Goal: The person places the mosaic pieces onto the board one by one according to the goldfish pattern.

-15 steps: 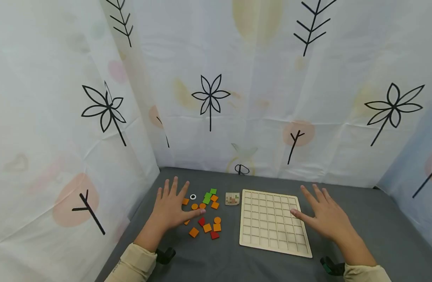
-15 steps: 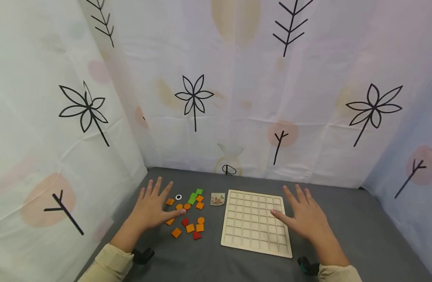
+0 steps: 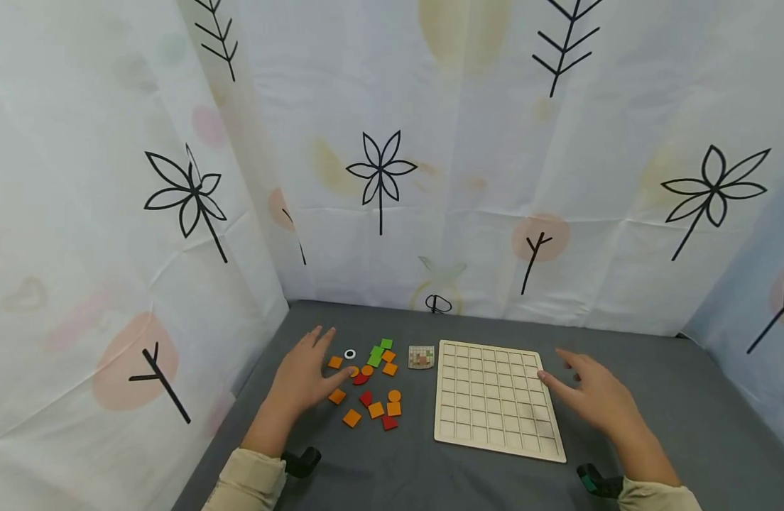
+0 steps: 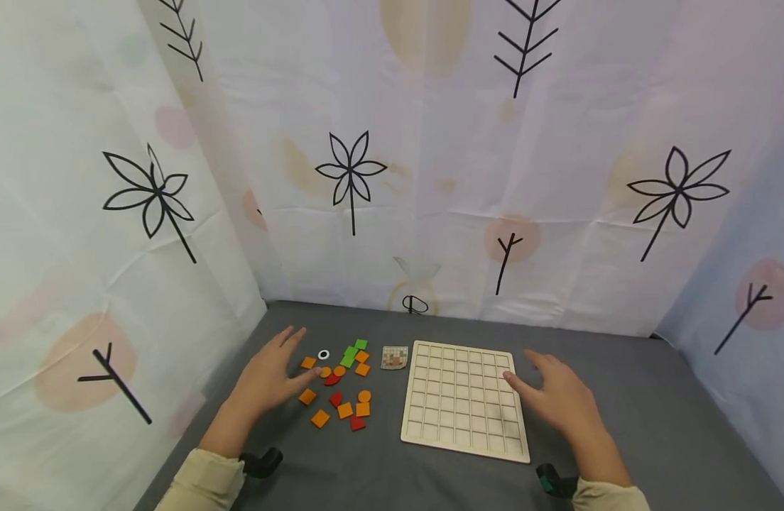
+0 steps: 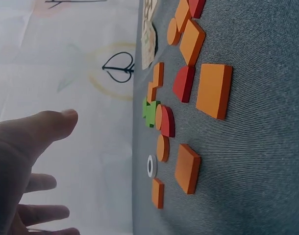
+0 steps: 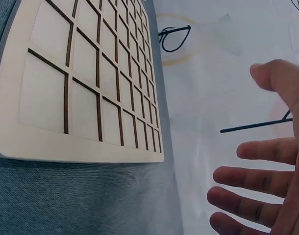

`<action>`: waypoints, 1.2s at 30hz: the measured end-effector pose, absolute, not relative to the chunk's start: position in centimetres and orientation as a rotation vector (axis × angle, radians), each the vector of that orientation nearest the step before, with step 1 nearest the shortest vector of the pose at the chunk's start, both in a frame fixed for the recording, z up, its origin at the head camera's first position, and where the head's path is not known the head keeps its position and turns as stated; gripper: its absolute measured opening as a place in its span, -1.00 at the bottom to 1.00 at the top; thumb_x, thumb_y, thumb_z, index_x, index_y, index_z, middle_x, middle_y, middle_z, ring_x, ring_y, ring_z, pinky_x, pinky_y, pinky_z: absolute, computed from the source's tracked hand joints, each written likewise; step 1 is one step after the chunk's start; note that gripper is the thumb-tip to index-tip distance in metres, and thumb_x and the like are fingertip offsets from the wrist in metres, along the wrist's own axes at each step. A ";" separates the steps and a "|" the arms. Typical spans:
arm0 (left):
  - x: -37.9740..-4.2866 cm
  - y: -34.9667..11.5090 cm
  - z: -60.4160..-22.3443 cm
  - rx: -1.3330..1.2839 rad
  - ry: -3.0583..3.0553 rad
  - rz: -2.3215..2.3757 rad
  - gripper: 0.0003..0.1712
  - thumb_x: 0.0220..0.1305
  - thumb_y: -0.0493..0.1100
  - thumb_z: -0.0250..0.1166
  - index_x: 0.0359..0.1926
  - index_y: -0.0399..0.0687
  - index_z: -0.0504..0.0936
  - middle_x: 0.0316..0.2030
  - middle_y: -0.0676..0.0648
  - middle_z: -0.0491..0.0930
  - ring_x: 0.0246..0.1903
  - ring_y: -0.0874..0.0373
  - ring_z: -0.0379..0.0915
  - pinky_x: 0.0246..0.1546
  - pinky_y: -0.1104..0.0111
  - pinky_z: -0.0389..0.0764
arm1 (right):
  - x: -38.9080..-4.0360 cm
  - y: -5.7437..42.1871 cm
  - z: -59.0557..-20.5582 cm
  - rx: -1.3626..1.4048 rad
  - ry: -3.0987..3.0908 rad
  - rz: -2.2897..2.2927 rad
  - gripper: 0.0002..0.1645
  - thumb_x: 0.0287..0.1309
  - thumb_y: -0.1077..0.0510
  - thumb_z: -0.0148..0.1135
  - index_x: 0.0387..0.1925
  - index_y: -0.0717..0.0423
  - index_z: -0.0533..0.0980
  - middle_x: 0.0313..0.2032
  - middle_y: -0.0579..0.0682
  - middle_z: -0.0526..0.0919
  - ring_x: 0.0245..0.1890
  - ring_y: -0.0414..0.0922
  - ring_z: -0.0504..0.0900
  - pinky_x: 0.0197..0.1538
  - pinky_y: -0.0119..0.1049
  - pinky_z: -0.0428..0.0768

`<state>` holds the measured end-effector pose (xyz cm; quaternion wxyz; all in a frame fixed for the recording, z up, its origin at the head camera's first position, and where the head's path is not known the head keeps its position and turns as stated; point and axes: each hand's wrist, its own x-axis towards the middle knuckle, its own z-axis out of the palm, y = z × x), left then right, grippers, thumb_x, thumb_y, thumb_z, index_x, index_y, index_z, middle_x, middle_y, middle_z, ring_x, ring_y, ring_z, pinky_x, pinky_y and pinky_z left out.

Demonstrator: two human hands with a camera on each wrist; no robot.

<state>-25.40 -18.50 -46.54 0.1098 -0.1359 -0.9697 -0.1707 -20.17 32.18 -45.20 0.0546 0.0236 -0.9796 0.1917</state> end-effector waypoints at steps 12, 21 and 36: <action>-25.3 -19.1 -48.5 -0.232 -2.869 -0.823 -0.19 0.35 0.25 0.44 0.45 -0.09 0.54 0.30 -0.22 0.57 0.27 -0.20 0.54 0.23 -0.18 0.60 | -20.1 33.5 -47.6 -0.114 -2.888 1.025 -0.27 0.52 -0.15 0.24 0.34 0.40 0.49 0.10 0.38 0.64 -0.05 0.19 0.73 -0.23 -0.10 0.73; -25.9 -19.9 -50.0 -0.184 -2.794 -1.097 -0.39 0.36 0.06 0.49 0.28 -0.20 0.66 -0.05 -0.15 0.61 -0.13 0.05 0.53 -0.07 0.08 0.65 | -20.4 33.7 -49.1 -0.328 -2.793 1.355 -0.41 0.54 0.05 0.18 0.28 0.51 0.48 0.03 0.43 0.65 -0.25 -0.07 0.74 -0.28 -0.20 0.76; -27.6 -19.4 -50.2 -0.095 -2.794 -1.248 -0.47 0.40 0.06 0.45 0.22 -0.18 0.70 0.00 -0.18 0.63 -0.08 0.02 0.58 0.00 0.06 0.69 | -21.3 33.6 -50.0 -0.391 -2.815 1.469 -0.45 0.53 0.08 0.21 0.23 0.53 0.52 -0.04 0.35 0.70 -0.20 -0.08 0.72 -0.21 -0.17 0.78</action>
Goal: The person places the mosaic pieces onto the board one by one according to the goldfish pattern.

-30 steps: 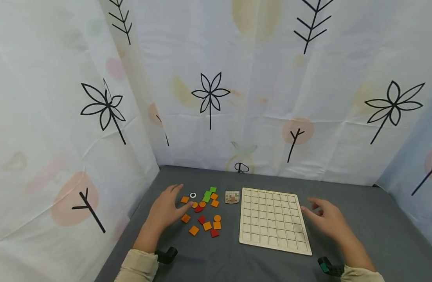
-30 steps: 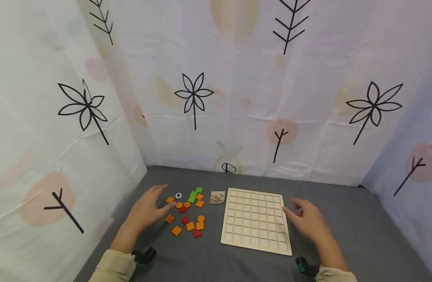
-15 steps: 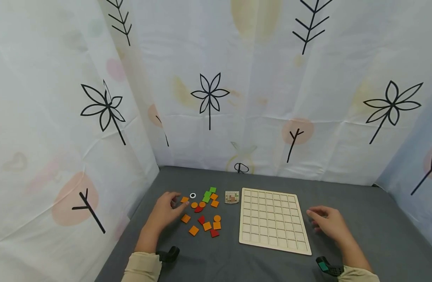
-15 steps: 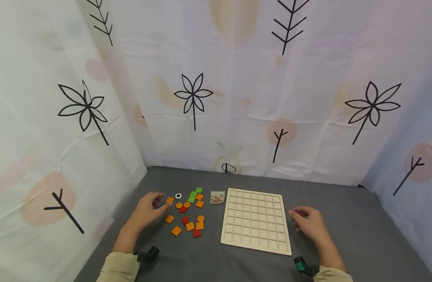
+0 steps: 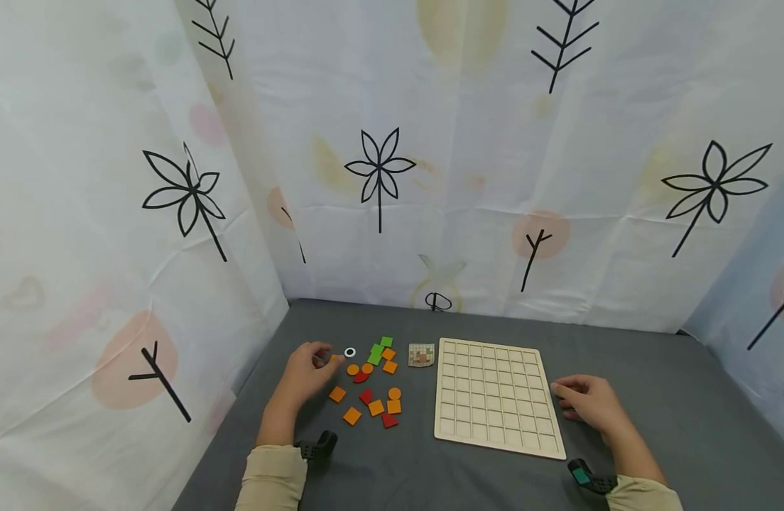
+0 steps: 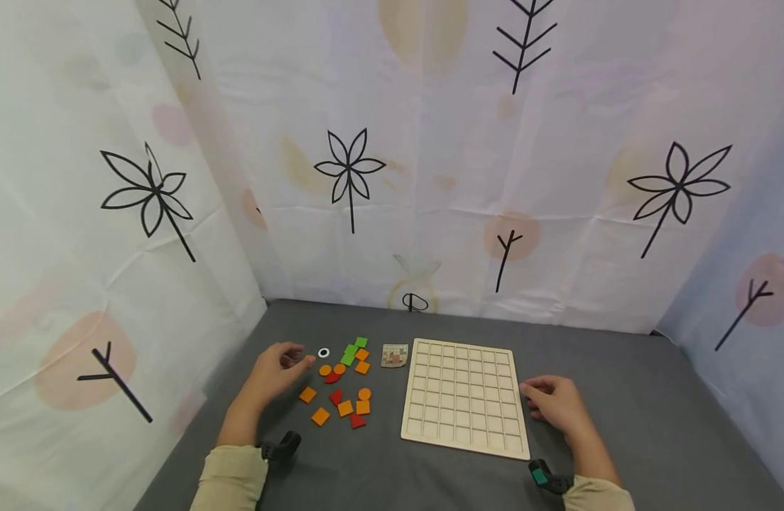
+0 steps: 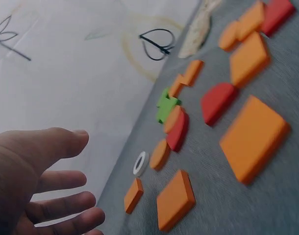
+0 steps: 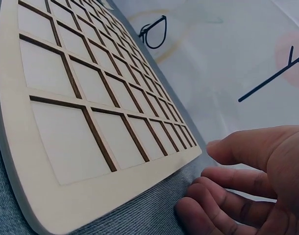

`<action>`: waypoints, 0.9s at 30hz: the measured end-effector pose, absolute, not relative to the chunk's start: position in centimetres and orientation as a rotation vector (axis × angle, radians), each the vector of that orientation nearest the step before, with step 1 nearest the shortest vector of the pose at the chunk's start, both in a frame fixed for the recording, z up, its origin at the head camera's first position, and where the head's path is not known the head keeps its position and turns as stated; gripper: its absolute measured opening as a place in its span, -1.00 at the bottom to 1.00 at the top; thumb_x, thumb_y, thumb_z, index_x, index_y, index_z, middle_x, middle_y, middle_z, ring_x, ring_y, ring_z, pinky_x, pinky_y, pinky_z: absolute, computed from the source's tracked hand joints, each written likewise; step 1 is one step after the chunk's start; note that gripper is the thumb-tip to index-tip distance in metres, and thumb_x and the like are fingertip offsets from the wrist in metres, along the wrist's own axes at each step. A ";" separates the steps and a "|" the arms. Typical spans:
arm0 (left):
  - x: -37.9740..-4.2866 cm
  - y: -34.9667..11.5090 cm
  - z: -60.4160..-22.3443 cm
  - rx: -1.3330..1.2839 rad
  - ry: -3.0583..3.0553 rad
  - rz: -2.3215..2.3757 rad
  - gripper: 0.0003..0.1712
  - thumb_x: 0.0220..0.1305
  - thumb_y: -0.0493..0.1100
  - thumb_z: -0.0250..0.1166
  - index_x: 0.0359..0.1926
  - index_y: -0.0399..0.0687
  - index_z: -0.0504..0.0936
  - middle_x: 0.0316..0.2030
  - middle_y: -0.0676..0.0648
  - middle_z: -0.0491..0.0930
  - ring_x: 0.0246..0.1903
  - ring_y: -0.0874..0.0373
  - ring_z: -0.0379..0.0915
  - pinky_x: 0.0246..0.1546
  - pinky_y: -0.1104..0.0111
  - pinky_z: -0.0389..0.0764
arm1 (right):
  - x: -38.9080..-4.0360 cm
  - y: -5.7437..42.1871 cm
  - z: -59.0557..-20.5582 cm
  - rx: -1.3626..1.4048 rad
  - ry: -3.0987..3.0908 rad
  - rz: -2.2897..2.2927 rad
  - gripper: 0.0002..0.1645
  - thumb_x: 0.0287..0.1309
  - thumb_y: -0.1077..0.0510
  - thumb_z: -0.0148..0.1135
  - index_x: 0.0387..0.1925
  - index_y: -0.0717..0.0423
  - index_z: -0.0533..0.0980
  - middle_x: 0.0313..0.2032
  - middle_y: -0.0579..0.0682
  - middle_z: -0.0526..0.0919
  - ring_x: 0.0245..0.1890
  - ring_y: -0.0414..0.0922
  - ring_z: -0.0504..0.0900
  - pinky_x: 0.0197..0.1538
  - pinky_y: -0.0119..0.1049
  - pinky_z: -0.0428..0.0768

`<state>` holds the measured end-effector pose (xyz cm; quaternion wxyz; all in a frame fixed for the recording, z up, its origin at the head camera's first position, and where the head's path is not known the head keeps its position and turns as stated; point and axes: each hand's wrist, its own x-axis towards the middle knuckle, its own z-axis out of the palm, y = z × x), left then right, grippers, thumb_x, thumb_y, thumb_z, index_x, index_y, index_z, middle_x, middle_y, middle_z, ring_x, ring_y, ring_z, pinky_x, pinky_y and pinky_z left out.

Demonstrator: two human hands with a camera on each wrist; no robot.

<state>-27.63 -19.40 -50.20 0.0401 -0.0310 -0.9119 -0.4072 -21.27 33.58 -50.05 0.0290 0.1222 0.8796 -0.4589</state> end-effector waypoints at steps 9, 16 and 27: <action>-27.8 -19.2 -50.8 -0.015 -2.768 -1.304 -0.48 0.43 0.04 0.42 0.23 -0.21 0.69 0.03 -0.19 0.66 -0.06 -0.01 0.60 0.05 0.02 0.68 | -21.6 33.1 -50.5 0.344 2.705 -1.428 -0.46 0.51 0.08 0.23 0.19 0.53 0.55 -0.09 0.29 0.76 -0.29 -0.13 0.71 -0.26 -0.24 0.76; -27.6 -18.5 -51.2 -0.064 -2.787 -1.321 -0.61 0.43 -0.03 0.42 0.15 -0.14 0.72 -0.06 -0.14 0.66 -0.17 0.06 0.57 -0.13 0.17 0.66 | -21.7 32.8 -50.5 0.352 2.710 -1.435 -0.52 0.47 0.14 0.28 0.14 0.52 0.58 -0.17 0.23 0.77 -0.33 -0.14 0.71 -0.29 -0.26 0.76; -27.7 -16.9 -52.1 -0.182 -2.792 -1.312 -0.71 0.40 -0.16 0.45 0.08 -0.17 0.75 -0.07 -0.12 0.69 -0.21 0.12 0.56 -0.12 0.17 0.68 | -21.6 32.8 -50.8 0.348 2.717 -1.446 -0.55 0.39 0.19 0.34 0.10 0.53 0.60 -0.18 0.21 0.78 -0.33 -0.15 0.72 -0.28 -0.28 0.77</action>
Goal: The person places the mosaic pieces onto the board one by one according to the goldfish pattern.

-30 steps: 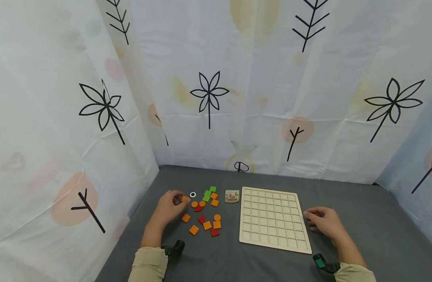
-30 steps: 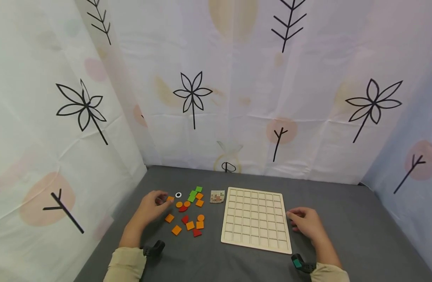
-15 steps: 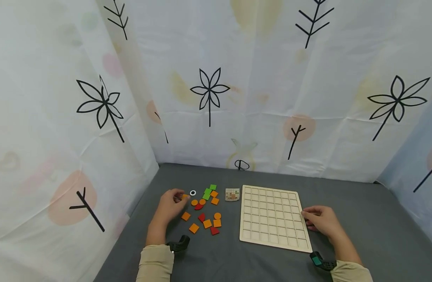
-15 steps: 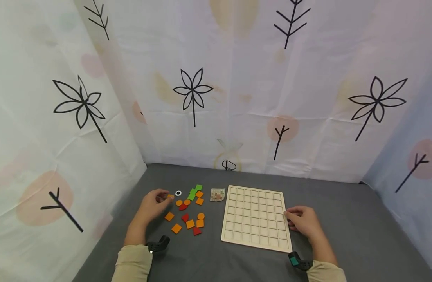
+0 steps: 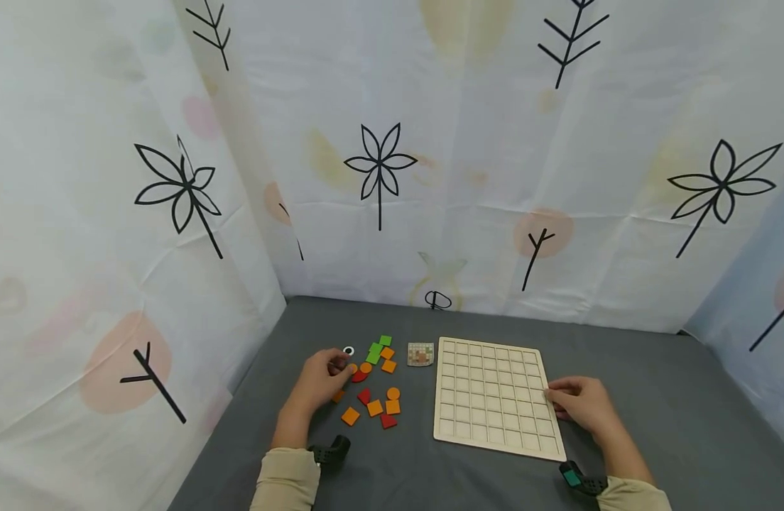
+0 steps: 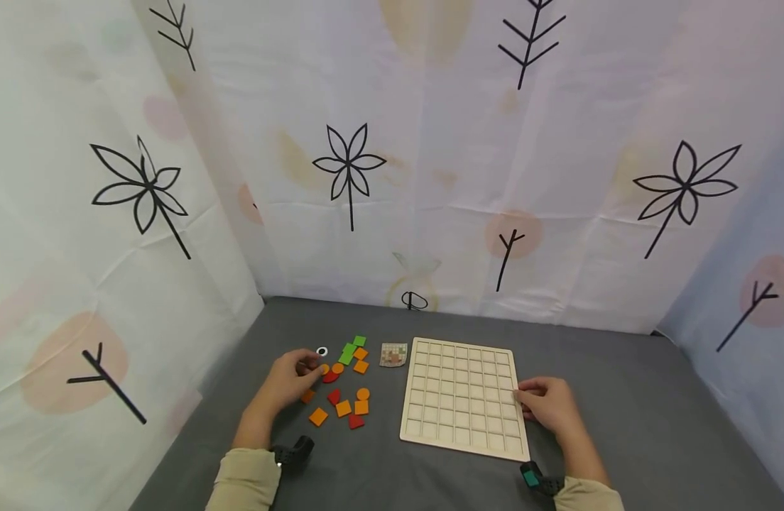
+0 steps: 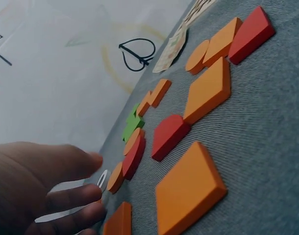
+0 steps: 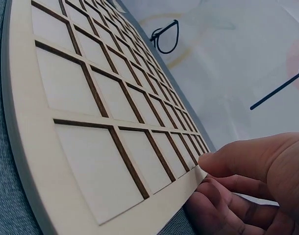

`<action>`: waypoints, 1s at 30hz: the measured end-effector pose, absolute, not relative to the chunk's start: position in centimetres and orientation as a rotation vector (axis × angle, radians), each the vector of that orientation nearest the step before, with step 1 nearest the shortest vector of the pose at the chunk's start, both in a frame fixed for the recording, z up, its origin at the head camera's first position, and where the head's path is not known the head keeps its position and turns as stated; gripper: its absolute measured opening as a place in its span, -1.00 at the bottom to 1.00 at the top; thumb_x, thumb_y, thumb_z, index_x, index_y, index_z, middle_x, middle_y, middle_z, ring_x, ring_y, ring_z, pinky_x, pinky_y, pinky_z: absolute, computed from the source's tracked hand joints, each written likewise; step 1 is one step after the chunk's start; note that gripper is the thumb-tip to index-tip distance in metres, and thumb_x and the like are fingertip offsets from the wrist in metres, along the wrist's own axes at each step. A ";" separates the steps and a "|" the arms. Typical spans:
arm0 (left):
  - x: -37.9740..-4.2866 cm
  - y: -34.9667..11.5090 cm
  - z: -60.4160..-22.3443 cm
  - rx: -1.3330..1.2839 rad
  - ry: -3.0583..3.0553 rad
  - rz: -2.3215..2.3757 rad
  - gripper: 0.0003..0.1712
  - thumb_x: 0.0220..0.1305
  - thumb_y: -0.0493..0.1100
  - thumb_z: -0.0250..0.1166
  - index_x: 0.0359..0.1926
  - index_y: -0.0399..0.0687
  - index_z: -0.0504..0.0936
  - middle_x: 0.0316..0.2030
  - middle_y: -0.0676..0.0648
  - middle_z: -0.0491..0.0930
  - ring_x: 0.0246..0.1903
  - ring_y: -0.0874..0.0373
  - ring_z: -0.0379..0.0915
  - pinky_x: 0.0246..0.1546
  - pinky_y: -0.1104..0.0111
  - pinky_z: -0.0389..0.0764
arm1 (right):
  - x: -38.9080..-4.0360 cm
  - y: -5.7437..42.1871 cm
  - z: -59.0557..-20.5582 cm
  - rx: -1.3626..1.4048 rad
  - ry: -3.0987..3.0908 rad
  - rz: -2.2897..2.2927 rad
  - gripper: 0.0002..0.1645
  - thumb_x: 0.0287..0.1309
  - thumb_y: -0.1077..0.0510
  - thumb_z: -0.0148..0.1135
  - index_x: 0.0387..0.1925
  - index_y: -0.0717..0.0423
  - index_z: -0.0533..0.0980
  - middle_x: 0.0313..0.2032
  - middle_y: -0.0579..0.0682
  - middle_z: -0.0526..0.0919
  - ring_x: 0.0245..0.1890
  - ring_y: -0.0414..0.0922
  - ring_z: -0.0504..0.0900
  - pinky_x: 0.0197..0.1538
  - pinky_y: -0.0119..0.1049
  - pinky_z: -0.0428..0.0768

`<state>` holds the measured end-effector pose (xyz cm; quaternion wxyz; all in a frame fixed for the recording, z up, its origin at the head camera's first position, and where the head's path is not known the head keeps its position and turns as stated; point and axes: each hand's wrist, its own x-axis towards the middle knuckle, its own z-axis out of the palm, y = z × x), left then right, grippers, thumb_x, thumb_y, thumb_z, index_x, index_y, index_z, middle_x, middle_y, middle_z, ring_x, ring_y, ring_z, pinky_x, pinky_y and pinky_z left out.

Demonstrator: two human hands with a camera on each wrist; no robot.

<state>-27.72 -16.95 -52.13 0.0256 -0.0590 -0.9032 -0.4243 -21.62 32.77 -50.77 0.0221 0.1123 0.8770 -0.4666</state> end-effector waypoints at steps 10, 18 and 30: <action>-27.9 -16.2 -52.4 -0.192 -2.867 -1.196 -0.67 0.36 -0.29 0.42 0.13 -0.15 0.74 0.01 -0.12 0.68 -0.08 0.04 0.62 0.07 0.01 0.69 | -21.5 32.9 -51.0 0.406 2.675 -1.486 -0.55 0.33 0.21 0.38 0.10 0.51 0.61 -0.21 0.15 0.79 -0.35 -0.17 0.72 -0.30 -0.26 0.77; -28.1 -16.0 -52.8 -0.219 -2.895 -1.070 -0.63 0.33 -0.31 0.43 0.15 -0.17 0.75 -0.07 -0.10 0.63 -0.13 0.06 0.57 0.05 0.00 0.67 | -21.7 32.9 -51.2 0.425 2.677 -1.507 -0.53 0.31 0.21 0.40 0.12 0.50 0.61 -0.22 0.15 0.79 -0.36 -0.19 0.73 -0.29 -0.28 0.77; -28.1 -15.7 -52.6 -0.241 -2.916 -0.997 -0.69 0.34 -0.29 0.45 0.09 -0.14 0.78 -0.12 -0.07 0.60 -0.18 0.11 0.51 0.00 0.08 0.65 | -21.7 33.1 -51.3 0.459 2.620 -1.556 -0.51 0.34 0.19 0.39 0.14 0.50 0.60 -0.26 0.07 0.77 -0.37 -0.19 0.74 -0.29 -0.30 0.77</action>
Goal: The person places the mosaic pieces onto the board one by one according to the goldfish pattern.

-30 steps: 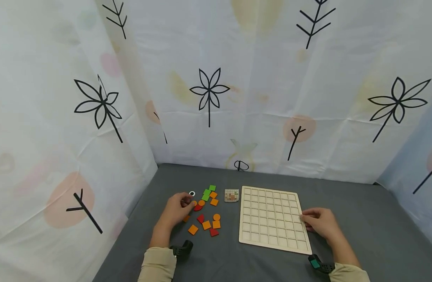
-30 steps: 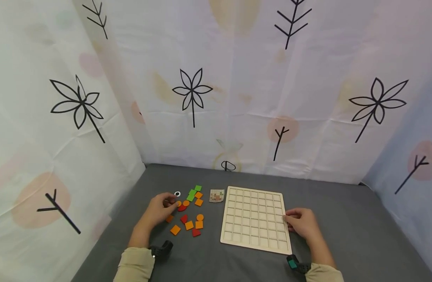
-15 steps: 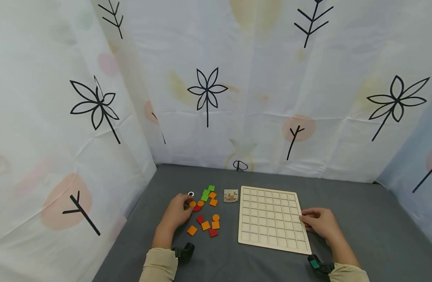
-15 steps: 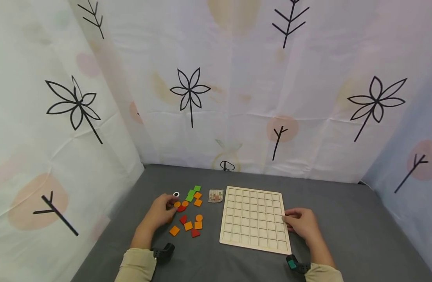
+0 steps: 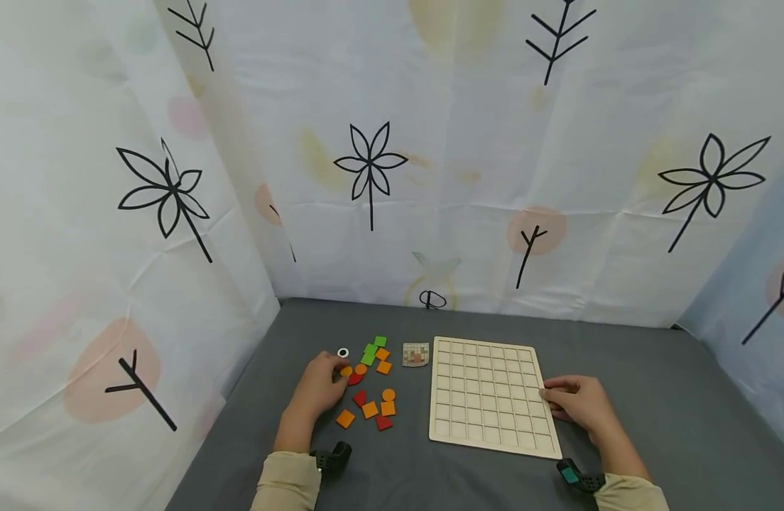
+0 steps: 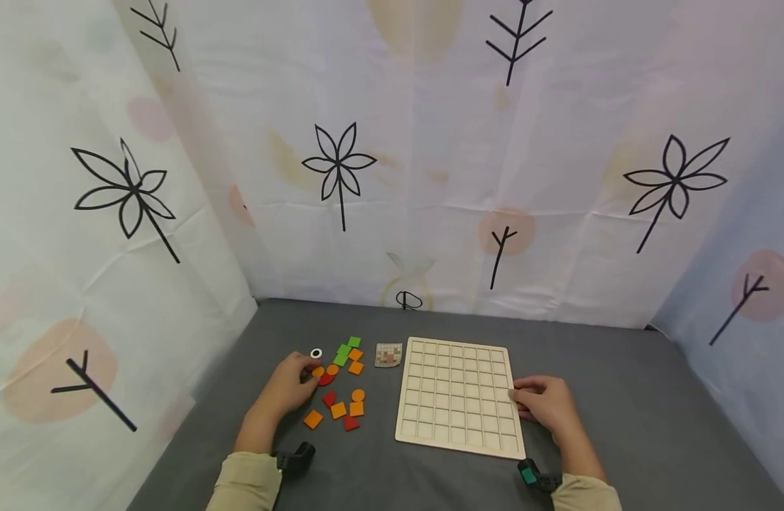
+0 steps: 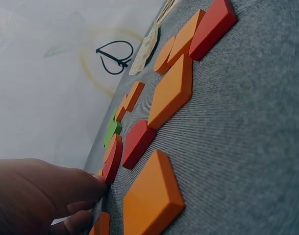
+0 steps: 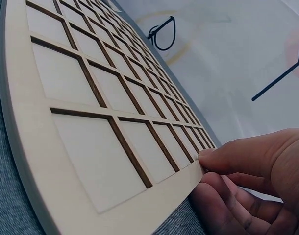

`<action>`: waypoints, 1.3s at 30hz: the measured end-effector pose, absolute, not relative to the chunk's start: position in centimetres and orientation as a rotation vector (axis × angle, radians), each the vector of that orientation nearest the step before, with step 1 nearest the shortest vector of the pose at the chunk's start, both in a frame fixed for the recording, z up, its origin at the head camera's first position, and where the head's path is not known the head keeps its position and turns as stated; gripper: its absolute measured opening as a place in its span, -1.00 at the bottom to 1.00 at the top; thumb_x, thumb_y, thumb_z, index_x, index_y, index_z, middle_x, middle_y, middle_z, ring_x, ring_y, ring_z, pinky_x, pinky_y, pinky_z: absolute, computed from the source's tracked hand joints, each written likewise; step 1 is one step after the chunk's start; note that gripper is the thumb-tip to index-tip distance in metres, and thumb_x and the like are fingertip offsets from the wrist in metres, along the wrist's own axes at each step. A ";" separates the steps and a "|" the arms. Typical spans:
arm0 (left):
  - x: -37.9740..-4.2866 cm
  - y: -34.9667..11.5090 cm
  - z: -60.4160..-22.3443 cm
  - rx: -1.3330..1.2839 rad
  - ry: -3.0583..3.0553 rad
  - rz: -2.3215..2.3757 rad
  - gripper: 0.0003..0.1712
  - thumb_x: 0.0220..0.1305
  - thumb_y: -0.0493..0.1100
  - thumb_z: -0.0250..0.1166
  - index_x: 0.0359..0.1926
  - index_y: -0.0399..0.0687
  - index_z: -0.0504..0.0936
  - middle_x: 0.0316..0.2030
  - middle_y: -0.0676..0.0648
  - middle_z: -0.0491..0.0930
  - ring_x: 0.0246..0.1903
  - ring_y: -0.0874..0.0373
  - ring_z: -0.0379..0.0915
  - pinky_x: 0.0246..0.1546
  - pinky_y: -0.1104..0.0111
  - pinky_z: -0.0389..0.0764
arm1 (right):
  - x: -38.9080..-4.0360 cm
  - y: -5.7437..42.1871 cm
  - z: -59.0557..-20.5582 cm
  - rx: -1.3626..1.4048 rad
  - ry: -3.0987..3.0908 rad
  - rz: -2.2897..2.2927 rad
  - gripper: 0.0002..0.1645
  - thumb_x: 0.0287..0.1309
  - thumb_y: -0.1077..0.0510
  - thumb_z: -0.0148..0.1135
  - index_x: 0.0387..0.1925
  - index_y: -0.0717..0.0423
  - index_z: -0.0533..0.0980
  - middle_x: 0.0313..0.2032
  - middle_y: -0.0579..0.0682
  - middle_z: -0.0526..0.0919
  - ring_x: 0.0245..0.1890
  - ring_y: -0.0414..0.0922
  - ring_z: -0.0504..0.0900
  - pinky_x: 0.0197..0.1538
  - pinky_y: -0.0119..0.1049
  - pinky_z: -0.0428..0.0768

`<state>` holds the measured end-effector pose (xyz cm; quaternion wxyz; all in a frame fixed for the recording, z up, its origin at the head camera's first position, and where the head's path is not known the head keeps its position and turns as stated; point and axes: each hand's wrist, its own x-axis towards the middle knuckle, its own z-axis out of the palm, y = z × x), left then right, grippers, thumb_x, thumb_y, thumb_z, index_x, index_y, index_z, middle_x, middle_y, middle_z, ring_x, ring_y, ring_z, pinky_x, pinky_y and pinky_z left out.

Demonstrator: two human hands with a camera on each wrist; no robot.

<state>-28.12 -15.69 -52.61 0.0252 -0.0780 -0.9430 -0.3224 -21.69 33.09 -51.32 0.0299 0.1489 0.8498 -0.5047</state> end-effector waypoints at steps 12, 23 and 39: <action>-28.1 -16.1 -52.2 -0.281 -2.882 -0.987 -0.74 0.27 -0.26 0.52 -0.01 -0.10 0.81 -0.18 -0.03 0.65 -0.23 0.15 0.55 -0.10 0.12 0.69 | -21.5 33.1 -51.2 0.451 2.619 -1.581 -0.51 0.37 0.20 0.38 0.16 0.52 0.58 -0.23 0.10 0.77 -0.35 -0.20 0.74 -0.27 -0.31 0.78; -27.9 -16.2 -52.2 -0.253 -2.819 -1.033 -0.75 0.25 -0.21 0.54 -0.04 -0.11 0.82 -0.20 -0.05 0.68 -0.29 0.17 0.55 -0.18 0.18 0.69 | -21.4 33.2 -51.2 0.443 2.637 -1.562 -0.51 0.37 0.21 0.36 0.18 0.51 0.58 -0.21 0.12 0.76 -0.34 -0.20 0.73 -0.27 -0.32 0.77; -27.6 -11.5 -49.8 -0.538 -2.697 -1.160 -0.74 0.33 -0.23 0.50 0.02 -0.13 0.79 -0.10 -0.09 0.69 -0.09 -0.05 0.65 -0.04 0.08 0.72 | -21.2 32.8 -51.2 0.426 2.645 -1.563 -0.52 0.36 0.22 0.36 0.17 0.50 0.58 -0.20 0.13 0.74 -0.33 -0.21 0.73 -0.26 -0.34 0.76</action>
